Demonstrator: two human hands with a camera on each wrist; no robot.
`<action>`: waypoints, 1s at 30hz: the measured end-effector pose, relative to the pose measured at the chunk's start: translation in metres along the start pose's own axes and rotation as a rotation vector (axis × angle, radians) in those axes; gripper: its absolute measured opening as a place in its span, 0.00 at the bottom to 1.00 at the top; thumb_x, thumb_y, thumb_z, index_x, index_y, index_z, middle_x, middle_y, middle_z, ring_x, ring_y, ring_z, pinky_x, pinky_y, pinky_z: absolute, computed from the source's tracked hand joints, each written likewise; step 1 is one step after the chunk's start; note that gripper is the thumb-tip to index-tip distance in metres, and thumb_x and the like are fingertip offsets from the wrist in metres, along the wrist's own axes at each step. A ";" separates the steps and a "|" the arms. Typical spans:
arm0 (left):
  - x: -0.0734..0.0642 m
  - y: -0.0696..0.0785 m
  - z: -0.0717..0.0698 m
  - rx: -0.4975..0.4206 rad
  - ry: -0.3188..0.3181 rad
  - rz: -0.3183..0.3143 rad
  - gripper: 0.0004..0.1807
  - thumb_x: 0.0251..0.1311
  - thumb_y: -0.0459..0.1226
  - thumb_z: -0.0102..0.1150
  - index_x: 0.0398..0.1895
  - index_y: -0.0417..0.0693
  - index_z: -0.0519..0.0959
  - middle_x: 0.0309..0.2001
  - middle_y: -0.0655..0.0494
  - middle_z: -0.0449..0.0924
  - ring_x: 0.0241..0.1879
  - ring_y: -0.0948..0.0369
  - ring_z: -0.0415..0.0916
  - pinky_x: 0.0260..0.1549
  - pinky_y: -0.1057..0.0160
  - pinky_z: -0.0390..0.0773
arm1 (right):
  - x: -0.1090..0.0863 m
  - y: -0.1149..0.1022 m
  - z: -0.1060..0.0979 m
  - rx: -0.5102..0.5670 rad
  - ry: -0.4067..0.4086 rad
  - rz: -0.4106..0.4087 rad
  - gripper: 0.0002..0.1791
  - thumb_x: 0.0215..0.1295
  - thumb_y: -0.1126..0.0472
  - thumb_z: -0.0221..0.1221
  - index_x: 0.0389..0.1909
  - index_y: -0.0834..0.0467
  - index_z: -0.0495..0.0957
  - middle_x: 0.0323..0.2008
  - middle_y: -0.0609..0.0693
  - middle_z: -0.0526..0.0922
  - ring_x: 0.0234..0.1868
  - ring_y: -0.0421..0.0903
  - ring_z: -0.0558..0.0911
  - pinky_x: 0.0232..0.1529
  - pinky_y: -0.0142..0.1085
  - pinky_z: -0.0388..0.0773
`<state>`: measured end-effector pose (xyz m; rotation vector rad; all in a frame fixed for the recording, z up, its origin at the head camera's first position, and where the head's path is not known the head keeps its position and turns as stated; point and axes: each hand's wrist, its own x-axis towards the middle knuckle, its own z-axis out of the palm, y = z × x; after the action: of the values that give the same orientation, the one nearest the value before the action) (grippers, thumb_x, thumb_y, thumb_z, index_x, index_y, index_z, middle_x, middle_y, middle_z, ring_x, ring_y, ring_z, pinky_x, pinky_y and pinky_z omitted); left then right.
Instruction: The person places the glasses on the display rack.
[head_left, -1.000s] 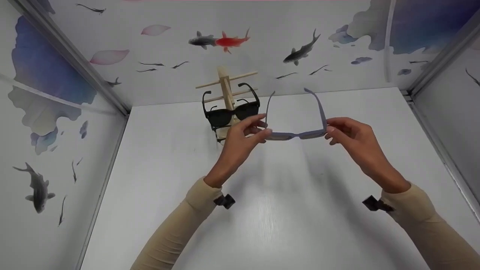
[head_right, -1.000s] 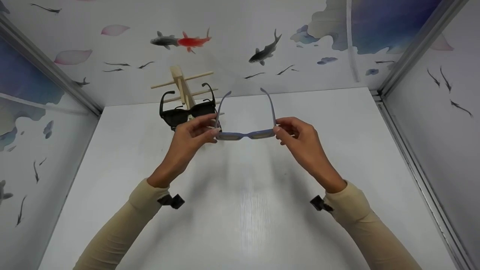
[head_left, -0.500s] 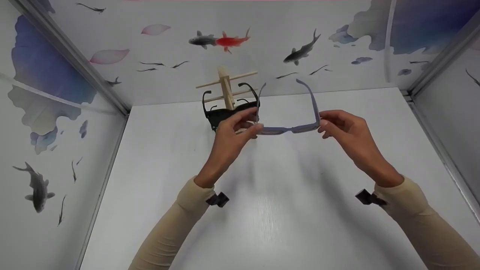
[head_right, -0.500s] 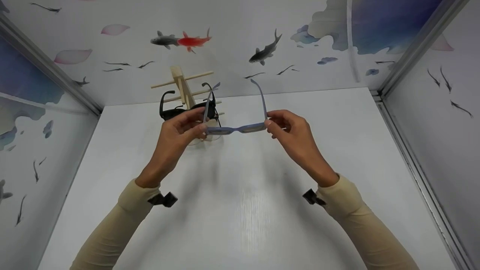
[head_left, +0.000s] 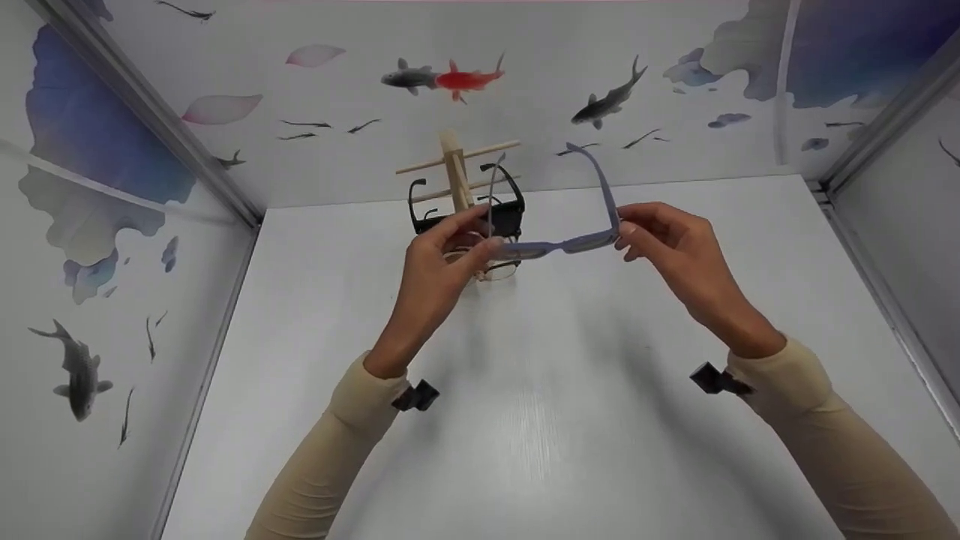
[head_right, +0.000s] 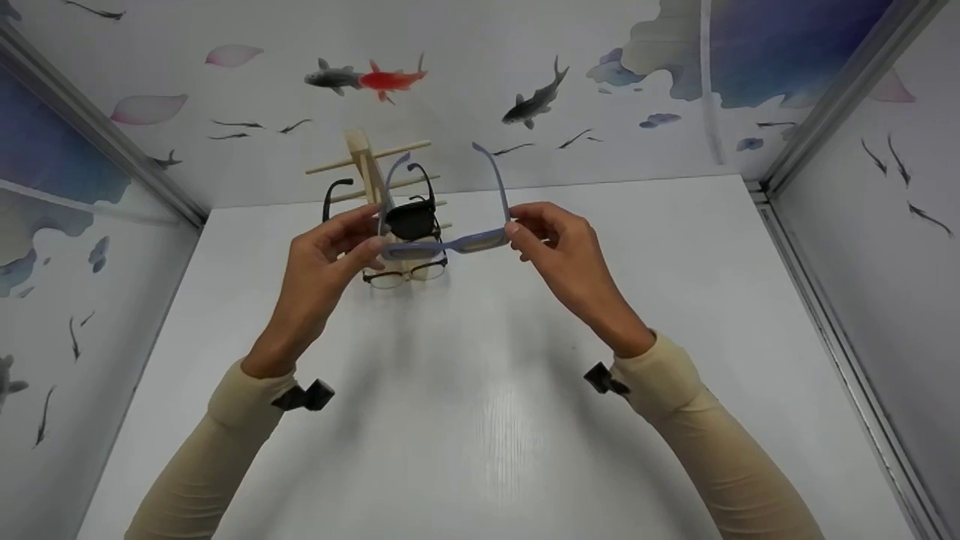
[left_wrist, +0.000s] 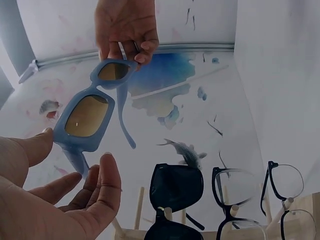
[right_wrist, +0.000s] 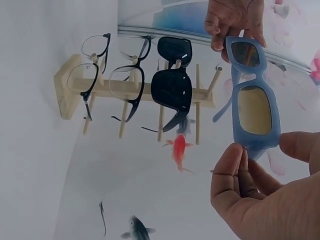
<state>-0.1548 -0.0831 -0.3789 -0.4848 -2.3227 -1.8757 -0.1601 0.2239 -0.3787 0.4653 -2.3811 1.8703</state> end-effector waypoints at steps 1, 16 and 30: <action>0.000 0.001 0.000 0.002 0.001 0.000 0.28 0.66 0.46 0.66 0.67 0.47 0.76 0.53 0.48 0.80 0.50 0.61 0.80 0.57 0.55 0.80 | 0.000 -0.001 0.000 0.001 0.003 0.001 0.20 0.74 0.56 0.59 0.58 0.65 0.78 0.45 0.60 0.84 0.44 0.55 0.82 0.45 0.33 0.84; 0.000 0.012 -0.015 0.011 0.042 0.051 0.28 0.66 0.46 0.66 0.66 0.47 0.77 0.50 0.46 0.80 0.45 0.59 0.79 0.46 0.61 0.86 | 0.015 -0.009 0.011 0.058 -0.012 -0.051 0.19 0.74 0.58 0.59 0.58 0.66 0.78 0.45 0.61 0.84 0.43 0.54 0.81 0.44 0.34 0.84; -0.006 0.006 -0.048 0.041 0.118 -0.004 0.27 0.68 0.43 0.64 0.68 0.43 0.75 0.52 0.49 0.78 0.51 0.58 0.79 0.45 0.59 0.86 | 0.047 -0.015 0.043 0.092 -0.095 -0.059 0.18 0.75 0.55 0.59 0.57 0.62 0.80 0.45 0.60 0.84 0.44 0.57 0.81 0.45 0.37 0.85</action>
<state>-0.1527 -0.1294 -0.3639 -0.3557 -2.2825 -1.8025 -0.1951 0.1706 -0.3636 0.6386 -2.3187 1.9807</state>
